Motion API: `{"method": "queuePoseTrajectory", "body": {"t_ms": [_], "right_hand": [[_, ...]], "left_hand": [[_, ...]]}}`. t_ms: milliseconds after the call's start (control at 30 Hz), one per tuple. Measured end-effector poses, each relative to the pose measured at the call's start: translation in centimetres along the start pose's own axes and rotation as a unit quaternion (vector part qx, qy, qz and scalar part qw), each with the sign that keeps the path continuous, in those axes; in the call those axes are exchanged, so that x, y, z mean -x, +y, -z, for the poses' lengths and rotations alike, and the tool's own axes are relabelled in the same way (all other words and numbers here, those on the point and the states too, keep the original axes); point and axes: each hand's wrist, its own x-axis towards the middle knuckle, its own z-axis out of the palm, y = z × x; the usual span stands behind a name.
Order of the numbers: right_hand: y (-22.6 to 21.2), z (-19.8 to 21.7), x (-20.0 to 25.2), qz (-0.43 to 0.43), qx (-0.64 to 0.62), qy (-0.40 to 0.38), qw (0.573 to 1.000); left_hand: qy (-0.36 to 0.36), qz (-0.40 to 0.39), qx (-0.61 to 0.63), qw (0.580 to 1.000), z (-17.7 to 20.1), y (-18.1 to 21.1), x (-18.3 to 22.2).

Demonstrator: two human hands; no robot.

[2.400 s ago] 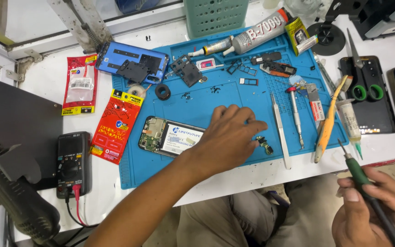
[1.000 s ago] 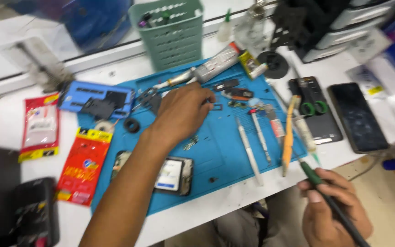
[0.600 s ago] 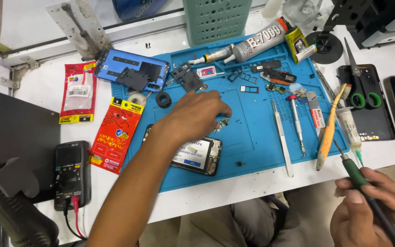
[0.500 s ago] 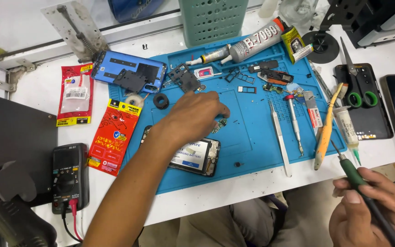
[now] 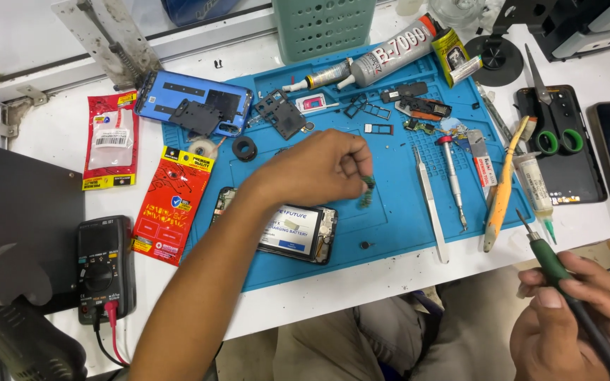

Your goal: Soldering internal components and assembling a smartphone on a repair bench.

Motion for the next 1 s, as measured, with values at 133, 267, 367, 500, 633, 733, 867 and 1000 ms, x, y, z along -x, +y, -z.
{"method": "queuePoseTrajectory", "body": {"t_ms": [133,267,367,500,633,733,867,1000], "right_hand": [[-0.2,-0.3,0.3,0.003,-0.020,0.007,1.000],[-0.7,-0.7,0.3,-0.011,-0.041,0.025,0.999],[-1.0,-0.7,0.3,-0.009,-0.053,0.023,0.998],[-1.4,-1.0,0.4,-0.025,-0.038,0.015,0.999],[-1.7,-0.9,0.5,-0.041,-0.040,0.011,0.998],[-1.2,-0.7,0.6,-0.022,-0.021,0.000,1.000],[-0.6,-0.7,0.6,-0.023,-0.024,0.002,0.999],[-1.5,-0.9,0.7,-0.025,-0.014,-0.012,1.000]], "left_hand": [[-0.012,-0.003,0.063,0.998,-4.4,2.0,-0.1],[0.053,-0.036,-0.032,0.997,-7.7,1.3,-0.7],[0.078,-0.054,-0.096,0.991,-8.4,0.9,-1.0],[0.102,-0.081,-0.189,0.973,-9.3,-0.3,-1.2],[0.128,-0.108,-0.184,0.968,-9.8,-1.3,-1.0],[0.140,-0.119,-0.185,0.965,-8.7,-1.6,-0.1],[0.072,-0.107,-0.202,0.971,-6.4,-0.5,2.7],[-0.004,-0.099,-0.234,0.967,-6.5,-1.1,3.4]]}}
